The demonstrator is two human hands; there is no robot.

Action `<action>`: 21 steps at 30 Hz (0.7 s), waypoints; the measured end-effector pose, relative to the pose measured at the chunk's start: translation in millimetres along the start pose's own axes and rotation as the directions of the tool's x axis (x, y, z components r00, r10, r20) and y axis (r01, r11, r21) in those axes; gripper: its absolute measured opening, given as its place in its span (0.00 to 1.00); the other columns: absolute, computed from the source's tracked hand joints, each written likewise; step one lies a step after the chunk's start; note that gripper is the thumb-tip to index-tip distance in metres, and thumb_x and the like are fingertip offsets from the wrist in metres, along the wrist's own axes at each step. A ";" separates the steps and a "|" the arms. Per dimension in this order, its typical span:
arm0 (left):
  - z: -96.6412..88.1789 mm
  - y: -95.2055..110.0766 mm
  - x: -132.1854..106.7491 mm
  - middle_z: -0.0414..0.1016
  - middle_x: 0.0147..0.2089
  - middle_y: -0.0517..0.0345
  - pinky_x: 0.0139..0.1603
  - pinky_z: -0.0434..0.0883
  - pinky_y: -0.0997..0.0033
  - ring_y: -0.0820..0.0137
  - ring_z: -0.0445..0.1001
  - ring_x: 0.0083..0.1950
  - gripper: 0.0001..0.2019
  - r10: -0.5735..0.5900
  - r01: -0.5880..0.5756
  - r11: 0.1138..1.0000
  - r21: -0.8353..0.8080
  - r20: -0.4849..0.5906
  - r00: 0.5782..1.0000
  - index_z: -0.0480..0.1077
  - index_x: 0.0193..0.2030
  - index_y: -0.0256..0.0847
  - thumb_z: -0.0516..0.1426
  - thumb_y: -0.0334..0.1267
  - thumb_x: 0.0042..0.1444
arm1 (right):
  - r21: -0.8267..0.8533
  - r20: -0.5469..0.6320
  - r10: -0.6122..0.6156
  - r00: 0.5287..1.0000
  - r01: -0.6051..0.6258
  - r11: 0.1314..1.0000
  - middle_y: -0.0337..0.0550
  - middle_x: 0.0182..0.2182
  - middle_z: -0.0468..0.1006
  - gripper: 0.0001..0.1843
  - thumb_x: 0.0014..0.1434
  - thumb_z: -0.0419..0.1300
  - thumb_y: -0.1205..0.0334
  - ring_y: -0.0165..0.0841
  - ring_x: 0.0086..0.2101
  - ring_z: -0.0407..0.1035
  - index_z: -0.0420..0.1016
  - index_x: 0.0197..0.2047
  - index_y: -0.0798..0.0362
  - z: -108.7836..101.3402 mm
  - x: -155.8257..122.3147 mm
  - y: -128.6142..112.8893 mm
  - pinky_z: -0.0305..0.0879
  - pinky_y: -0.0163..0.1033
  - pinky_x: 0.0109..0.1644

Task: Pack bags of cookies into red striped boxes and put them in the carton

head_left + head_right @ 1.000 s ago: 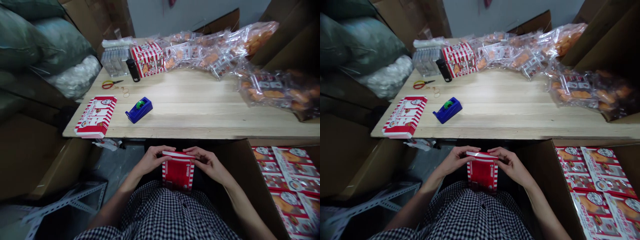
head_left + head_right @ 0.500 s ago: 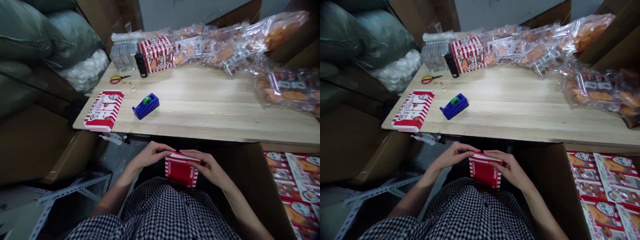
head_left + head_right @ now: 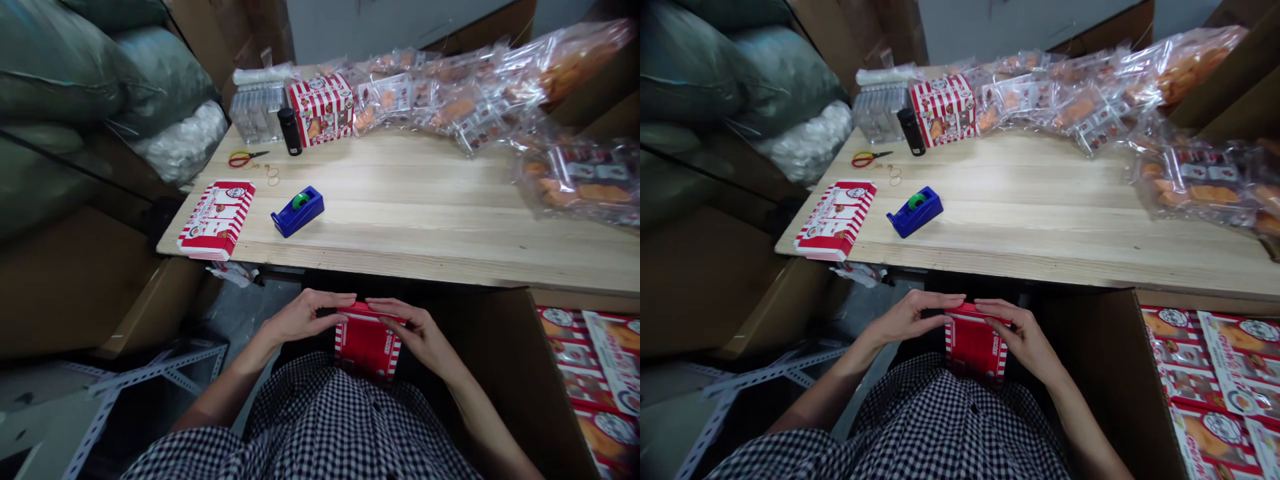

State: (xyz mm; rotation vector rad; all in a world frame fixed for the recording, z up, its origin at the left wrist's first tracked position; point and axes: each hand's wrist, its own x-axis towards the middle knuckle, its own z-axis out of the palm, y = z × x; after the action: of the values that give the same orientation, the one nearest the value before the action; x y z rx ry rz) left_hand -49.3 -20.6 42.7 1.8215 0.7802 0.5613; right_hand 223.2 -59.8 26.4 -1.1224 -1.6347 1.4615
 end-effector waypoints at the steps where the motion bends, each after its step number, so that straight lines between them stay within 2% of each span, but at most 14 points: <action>1: 2.1 -2.5 -1.8 0.72 0.63 0.52 0.64 0.69 0.59 0.62 0.72 0.63 0.21 0.005 -0.005 1.000 -0.016 -0.010 1.000 0.70 0.62 0.48 0.59 0.39 0.62 | -0.007 -0.004 0.003 1.000 -0.003 1.000 0.45 0.57 0.76 0.15 0.69 0.56 0.58 0.41 0.58 0.69 0.78 0.56 0.40 0.3 -0.6 -0.2 0.64 0.53 0.64; 4: 15.5 -11.3 -6.5 0.75 0.60 0.53 0.63 0.71 0.59 0.63 0.75 0.60 0.16 -0.032 0.023 0.997 -0.074 -0.132 0.991 0.74 0.57 0.47 0.59 0.38 0.62 | -0.053 0.003 0.005 1.000 -0.005 0.999 0.45 0.60 0.73 0.16 0.68 0.57 0.57 0.42 0.58 0.68 0.77 0.57 0.40 2.4 -2.2 -0.9 0.63 0.52 0.64; 7: 27.4 -14.3 -8.5 0.78 0.57 0.54 0.62 0.71 0.59 0.64 0.76 0.59 0.13 -0.084 0.057 0.989 -0.134 -0.200 0.976 0.77 0.53 0.46 0.57 0.38 0.64 | -0.077 -0.004 -0.008 1.000 0.007 0.997 0.47 0.56 0.76 0.15 0.68 0.57 0.57 0.41 0.55 0.71 0.78 0.55 0.42 5.2 -2.2 -0.1 0.67 0.50 0.61; 9: 22.4 -12.5 -6.8 0.78 0.57 0.54 0.62 0.71 0.59 0.64 0.76 0.58 0.13 -0.098 0.073 0.986 -0.149 -0.168 0.981 0.76 0.54 0.47 0.56 0.38 0.65 | -0.077 -0.028 -0.008 1.000 0.006 0.997 0.48 0.52 0.78 0.15 0.68 0.56 0.56 0.41 0.53 0.73 0.80 0.53 0.44 5.8 -1.8 1.3 0.69 0.49 0.58; 10: 13.8 -11.6 -4.7 0.78 0.57 0.54 0.62 0.71 0.59 0.64 0.76 0.58 0.14 -0.106 0.083 0.987 -0.141 -0.165 0.981 0.76 0.55 0.47 0.57 0.39 0.64 | -0.080 -0.039 -0.003 0.999 0.000 0.997 0.49 0.51 0.78 0.15 0.68 0.56 0.56 0.42 0.52 0.73 0.81 0.52 0.44 5.5 -1.5 2.2 0.70 0.49 0.57; 11: 0.8 -11.2 -2.1 0.77 0.57 0.53 0.62 0.70 0.59 0.63 0.76 0.59 0.15 -0.118 0.094 0.988 -0.123 -0.200 0.973 0.75 0.56 0.46 0.57 0.40 0.64 | -0.083 -0.047 0.005 0.999 -0.009 0.996 0.50 0.51 0.78 0.15 0.68 0.56 0.55 0.43 0.52 0.73 0.81 0.52 0.45 4.7 -1.3 3.0 0.70 0.49 0.57; 12: -16.4 -11.8 1.2 0.77 0.58 0.52 0.62 0.70 0.59 0.63 0.75 0.59 0.17 -0.129 0.107 0.990 -0.091 -0.284 0.950 0.73 0.58 0.46 0.58 0.41 0.63 | -0.088 -0.047 0.013 0.999 -0.017 0.996 0.51 0.52 0.78 0.15 0.68 0.56 0.55 0.43 0.53 0.73 0.81 0.52 0.44 3.7 -1.2 3.9 0.70 0.49 0.57; 13: -37.0 -13.6 5.0 0.76 0.59 0.51 0.63 0.68 0.59 0.62 0.74 0.60 0.18 -0.133 0.125 0.991 -0.046 -0.411 0.902 0.73 0.58 0.45 0.58 0.41 0.62 | -0.091 -0.044 0.014 0.999 -0.018 0.996 0.51 0.52 0.78 0.15 0.67 0.57 0.55 0.44 0.53 0.73 0.81 0.52 0.44 2.6 -1.0 4.5 0.70 0.49 0.57; 15: -83.9 -21.6 14.0 0.74 0.60 0.49 0.65 0.65 0.58 0.61 0.71 0.62 0.18 -0.105 0.194 0.980 0.054 -0.687 0.719 0.72 0.56 0.43 0.59 0.43 0.61 | -0.092 -0.031 0.007 0.999 -0.010 0.996 0.51 0.53 0.78 0.14 0.66 0.58 0.55 0.44 0.53 0.74 0.81 0.51 0.43 1.3 -0.8 4.8 0.71 0.49 0.56; 16: -107.1 -27.7 19.3 0.73 0.60 0.49 0.67 0.62 0.57 0.60 0.67 0.65 0.16 -0.093 0.254 0.962 0.097 -0.761 0.642 0.74 0.54 0.43 0.60 0.43 0.60 | -0.090 -0.028 0.000 1.000 -0.002 0.996 0.50 0.52 0.78 0.14 0.66 0.58 0.55 0.44 0.52 0.74 0.81 0.51 0.42 1.2 -0.7 4.7 0.72 0.48 0.55; 17: -128.4 -34.7 24.9 0.72 0.61 0.49 0.67 0.61 0.57 0.58 0.64 0.67 0.15 -0.123 0.313 0.945 0.092 -0.788 0.604 0.75 0.50 0.42 0.61 0.44 0.58 | -0.089 -0.025 -0.007 1.000 0.005 0.996 0.50 0.52 0.78 0.14 0.66 0.58 0.54 0.44 0.52 0.75 0.81 0.51 0.42 1.5 -0.6 4.6 0.73 0.48 0.55; 18: -146.5 -42.1 30.7 0.73 0.59 0.49 0.65 0.63 0.58 0.57 0.63 0.67 0.13 -0.204 0.360 0.932 0.046 -0.753 0.626 0.76 0.45 0.42 0.62 0.44 0.56 | -0.091 -0.020 -0.015 1.000 0.013 0.996 0.50 0.51 0.79 0.14 0.66 0.58 0.54 0.44 0.51 0.75 0.81 0.51 0.42 2.0 -0.7 4.8 0.73 0.48 0.55; 19: -161.0 -49.3 36.3 0.76 0.54 0.49 0.61 0.66 0.59 0.56 0.67 0.63 0.11 -0.249 0.382 0.924 0.021 -0.726 0.641 0.76 0.40 0.40 0.62 0.44 0.54 | -0.096 -0.014 -0.023 1.000 0.021 0.995 0.50 0.51 0.79 0.14 0.65 0.58 0.54 0.44 0.51 0.75 0.81 0.51 0.41 2.6 -1.0 5.5 0.73 0.47 0.55; 21: -178.6 -60.5 45.7 0.80 0.39 0.51 0.50 0.72 0.63 0.58 0.75 0.49 0.11 -0.332 0.409 0.912 -0.037 -0.653 0.681 0.76 0.32 0.37 0.64 0.45 0.51 | -0.111 -0.003 -0.039 0.999 0.038 0.993 0.49 0.52 0.79 0.14 0.65 0.58 0.54 0.44 0.52 0.75 0.80 0.52 0.40 3.2 -2.4 8.7 0.73 0.47 0.56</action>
State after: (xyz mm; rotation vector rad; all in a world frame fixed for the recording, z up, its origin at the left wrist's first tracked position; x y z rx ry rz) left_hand -156.4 140.9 51.5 1.4821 1.6492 0.9065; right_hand 222.8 -63.3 17.5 -1.1480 -1.7426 1.3562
